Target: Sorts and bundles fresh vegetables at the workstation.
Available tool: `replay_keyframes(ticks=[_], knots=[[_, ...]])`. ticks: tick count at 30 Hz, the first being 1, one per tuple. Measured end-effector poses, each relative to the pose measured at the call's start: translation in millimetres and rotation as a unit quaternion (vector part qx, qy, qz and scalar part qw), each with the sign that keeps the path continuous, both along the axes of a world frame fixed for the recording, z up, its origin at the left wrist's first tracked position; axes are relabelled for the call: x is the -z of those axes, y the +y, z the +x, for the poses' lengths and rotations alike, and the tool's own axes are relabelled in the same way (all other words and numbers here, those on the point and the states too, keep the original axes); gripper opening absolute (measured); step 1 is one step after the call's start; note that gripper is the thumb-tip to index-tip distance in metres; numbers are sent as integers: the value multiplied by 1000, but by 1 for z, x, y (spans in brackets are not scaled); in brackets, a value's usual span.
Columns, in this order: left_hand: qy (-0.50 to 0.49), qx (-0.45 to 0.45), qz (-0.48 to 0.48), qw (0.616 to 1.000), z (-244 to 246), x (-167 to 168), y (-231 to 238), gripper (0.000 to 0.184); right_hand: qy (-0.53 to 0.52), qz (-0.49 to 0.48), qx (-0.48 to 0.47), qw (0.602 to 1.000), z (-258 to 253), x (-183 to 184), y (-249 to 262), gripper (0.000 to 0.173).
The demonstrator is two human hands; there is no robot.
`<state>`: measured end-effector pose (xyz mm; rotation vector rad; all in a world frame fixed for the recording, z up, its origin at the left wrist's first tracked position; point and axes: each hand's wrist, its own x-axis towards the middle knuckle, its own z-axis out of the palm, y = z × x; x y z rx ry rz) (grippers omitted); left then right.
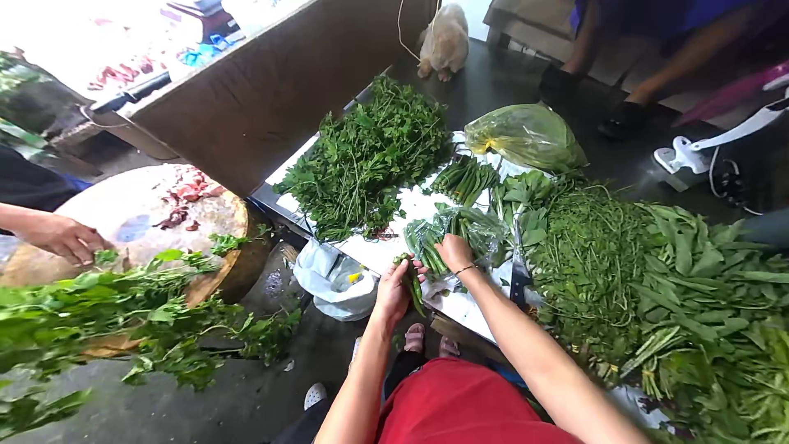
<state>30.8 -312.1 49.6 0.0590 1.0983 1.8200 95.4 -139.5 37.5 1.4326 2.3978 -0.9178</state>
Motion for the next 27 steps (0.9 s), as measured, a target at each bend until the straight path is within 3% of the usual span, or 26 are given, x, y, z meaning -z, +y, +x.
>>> replay_keyframes(ticks=[6,10,14,19,24,27], knots=[[4,9,3,1000,3,0,3,29,22,-85,-10,996,5,18,20,31],[19,-6,-12,1000,-4,0,-6,31,60,-86,-15,994,31,22,16,28],[15,-24,-16,999,-13,3,-15,31,38,-74,-70,994,46,23,9,29],[12,-26,-19,999,-12,3,-12,31,54,-23,-53,997,43,13,3,27],[8,-16,-12,1000,-5,5,-7,30,1,52,-92,994,24,10,1,25],[1,-14,-3,1000,-4,6,-7,30,39,78,-74,993,16,0,-1,25]])
